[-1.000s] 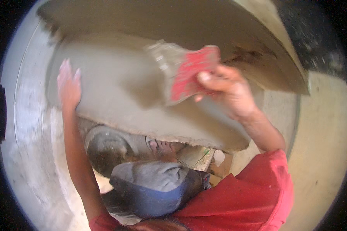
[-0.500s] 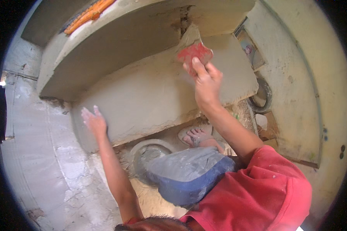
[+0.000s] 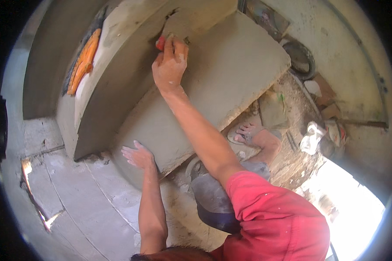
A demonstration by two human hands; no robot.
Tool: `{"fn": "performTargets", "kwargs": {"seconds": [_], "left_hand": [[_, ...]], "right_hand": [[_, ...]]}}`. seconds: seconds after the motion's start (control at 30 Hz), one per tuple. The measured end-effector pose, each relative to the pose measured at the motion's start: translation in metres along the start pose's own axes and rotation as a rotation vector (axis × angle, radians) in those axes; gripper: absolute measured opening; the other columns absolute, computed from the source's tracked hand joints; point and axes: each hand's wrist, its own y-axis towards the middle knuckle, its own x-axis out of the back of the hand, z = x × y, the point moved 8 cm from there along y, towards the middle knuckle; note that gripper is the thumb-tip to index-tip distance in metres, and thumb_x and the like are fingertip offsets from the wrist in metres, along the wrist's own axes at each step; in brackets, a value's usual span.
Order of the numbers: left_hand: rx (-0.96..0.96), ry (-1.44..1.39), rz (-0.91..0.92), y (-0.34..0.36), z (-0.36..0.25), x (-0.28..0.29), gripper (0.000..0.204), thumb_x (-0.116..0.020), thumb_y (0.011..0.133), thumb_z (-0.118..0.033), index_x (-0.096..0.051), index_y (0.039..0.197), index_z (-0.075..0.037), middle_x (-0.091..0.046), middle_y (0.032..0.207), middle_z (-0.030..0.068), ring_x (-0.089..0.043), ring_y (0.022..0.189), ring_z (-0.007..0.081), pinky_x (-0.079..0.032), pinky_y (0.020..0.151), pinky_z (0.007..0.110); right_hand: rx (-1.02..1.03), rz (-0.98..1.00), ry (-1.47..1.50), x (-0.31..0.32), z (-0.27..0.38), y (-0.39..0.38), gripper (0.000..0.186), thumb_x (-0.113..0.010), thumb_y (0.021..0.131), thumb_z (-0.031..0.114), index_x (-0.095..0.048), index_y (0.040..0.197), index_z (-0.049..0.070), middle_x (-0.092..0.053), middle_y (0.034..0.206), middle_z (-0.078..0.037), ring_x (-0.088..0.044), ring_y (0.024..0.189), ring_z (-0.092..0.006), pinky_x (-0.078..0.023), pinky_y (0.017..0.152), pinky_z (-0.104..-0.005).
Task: The person applies and smooths plaster onto a curved staircase using a trowel and a hand float. They repeatedly scoop plaster from a bucket, spread it on the stair treads and risers, and smooth the surface to create an even finish.
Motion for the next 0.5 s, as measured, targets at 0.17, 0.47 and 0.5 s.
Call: {"fn": "performTargets", "kwargs": {"seconds": [0.17, 0.47, 0.5], "left_hand": [[0.017, 0.001, 0.064, -0.001, -0.004, 0.001, 0.083, -0.041, 0.114, -0.054, -0.020, 0.171, 0.002, -0.019, 0.180, 0.0209, -0.020, 0.166, 0.0356, -0.019, 0.134, 0.053], [-0.004, 0.007, 0.092, -0.004, -0.006, 0.004, 0.083, -0.038, 0.114, -0.054, -0.019, 0.171, 0.003, -0.018, 0.180, 0.0210, -0.018, 0.167, 0.0357, -0.018, 0.135, 0.053], [-0.002, 0.011, 0.072, -0.003, -0.006, 0.004, 0.082, -0.038, 0.114, -0.054, -0.019, 0.171, 0.003, -0.018, 0.180, 0.0212, -0.018, 0.167, 0.0359, -0.018, 0.135, 0.053]], "right_hand": [[0.021, 0.098, 0.068, 0.017, 0.026, -0.029, 0.046, -0.070, 0.082, -0.005, -0.072, 0.128, -0.002, -0.066, 0.120, -0.018, -0.064, 0.106, -0.0403, -0.055, 0.093, -0.0482], [-0.210, -0.027, 0.088, 0.078, -0.034, 0.039, 0.032, -0.068, 0.086, -0.001, -0.071, 0.118, 0.000, -0.070, 0.115, -0.022, -0.067, 0.103, -0.0461, -0.055, 0.094, -0.0519], [-0.142, -0.015, 0.094, 0.066, -0.024, 0.041, 0.032, -0.068, 0.086, -0.001, -0.071, 0.118, 0.000, -0.070, 0.116, -0.021, -0.066, 0.105, -0.0457, -0.056, 0.094, -0.0516]]}}
